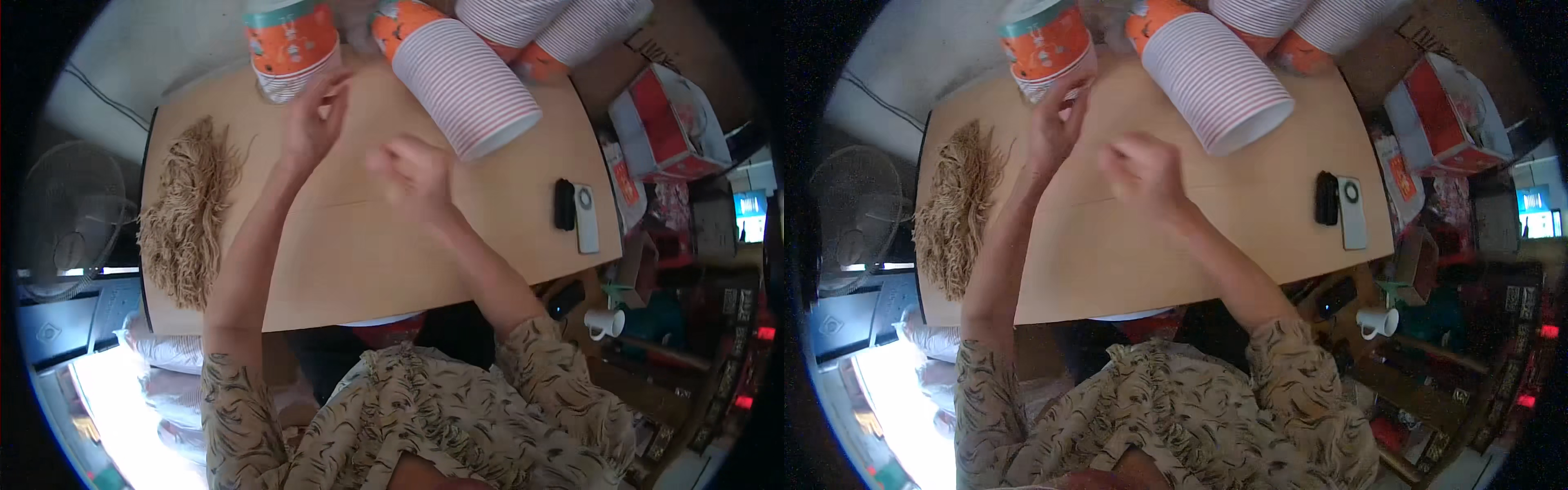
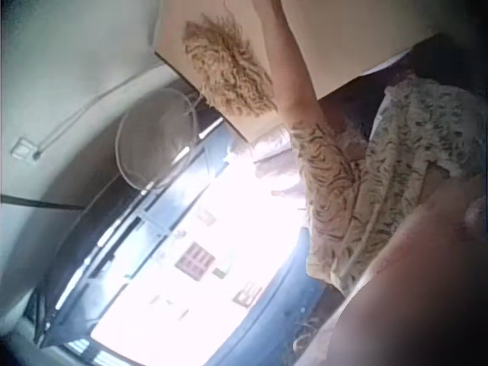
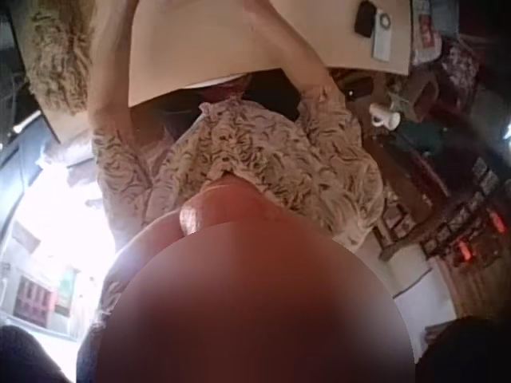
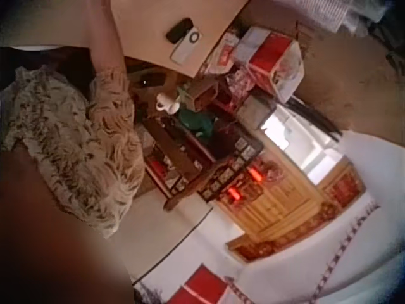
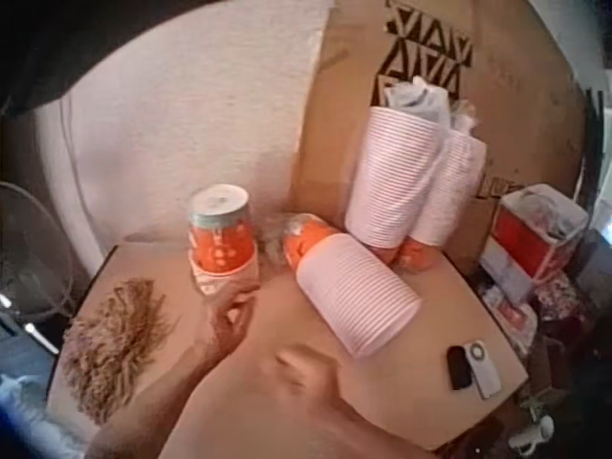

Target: Attaching strings to paper buckets by threading them through holes and tying knots.

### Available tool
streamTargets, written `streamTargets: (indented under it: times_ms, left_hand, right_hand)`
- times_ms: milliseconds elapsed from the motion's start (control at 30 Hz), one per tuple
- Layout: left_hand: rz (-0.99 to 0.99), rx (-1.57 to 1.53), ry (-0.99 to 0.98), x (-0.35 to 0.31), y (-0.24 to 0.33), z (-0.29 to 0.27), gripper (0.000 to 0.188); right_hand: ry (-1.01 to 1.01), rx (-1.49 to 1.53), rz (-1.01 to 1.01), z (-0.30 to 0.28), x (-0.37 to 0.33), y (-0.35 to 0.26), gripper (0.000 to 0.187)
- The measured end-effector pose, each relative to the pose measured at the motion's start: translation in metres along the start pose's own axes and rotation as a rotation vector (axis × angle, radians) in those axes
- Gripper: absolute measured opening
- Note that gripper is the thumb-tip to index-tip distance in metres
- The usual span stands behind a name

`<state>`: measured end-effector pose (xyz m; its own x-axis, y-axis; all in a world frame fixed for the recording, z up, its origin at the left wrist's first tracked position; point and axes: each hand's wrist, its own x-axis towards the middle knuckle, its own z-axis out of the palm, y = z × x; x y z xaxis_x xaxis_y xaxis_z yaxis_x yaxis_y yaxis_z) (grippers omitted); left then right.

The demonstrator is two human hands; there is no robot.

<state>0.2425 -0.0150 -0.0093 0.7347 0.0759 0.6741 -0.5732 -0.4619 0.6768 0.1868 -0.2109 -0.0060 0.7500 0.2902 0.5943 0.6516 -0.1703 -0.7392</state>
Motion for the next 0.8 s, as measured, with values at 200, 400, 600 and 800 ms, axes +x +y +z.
streamTargets:
  times_ms: [200,400,600,800]
  left_hand:
    - [0.288,0.050,-0.260,0.018,0.066,0.093,0.031]
    - [0.412,0.131,-0.314,0.031,0.089,0.134,0.033]
    - [0.372,0.243,-0.352,0.026,0.103,0.141,0.037]
    - [0.284,0.222,-0.339,0.019,0.102,0.122,0.038]
  right_hand:
    - [0.519,0.032,0.468,-0.096,-0.017,0.045,0.025]
    - [0.598,0.759,0.517,-0.120,0.009,0.061,0.031]
    - [0.585,0.499,0.405,-0.121,0.003,0.061,0.024]
    - [0.449,-0.208,0.364,-0.144,-0.061,-0.020,0.027]
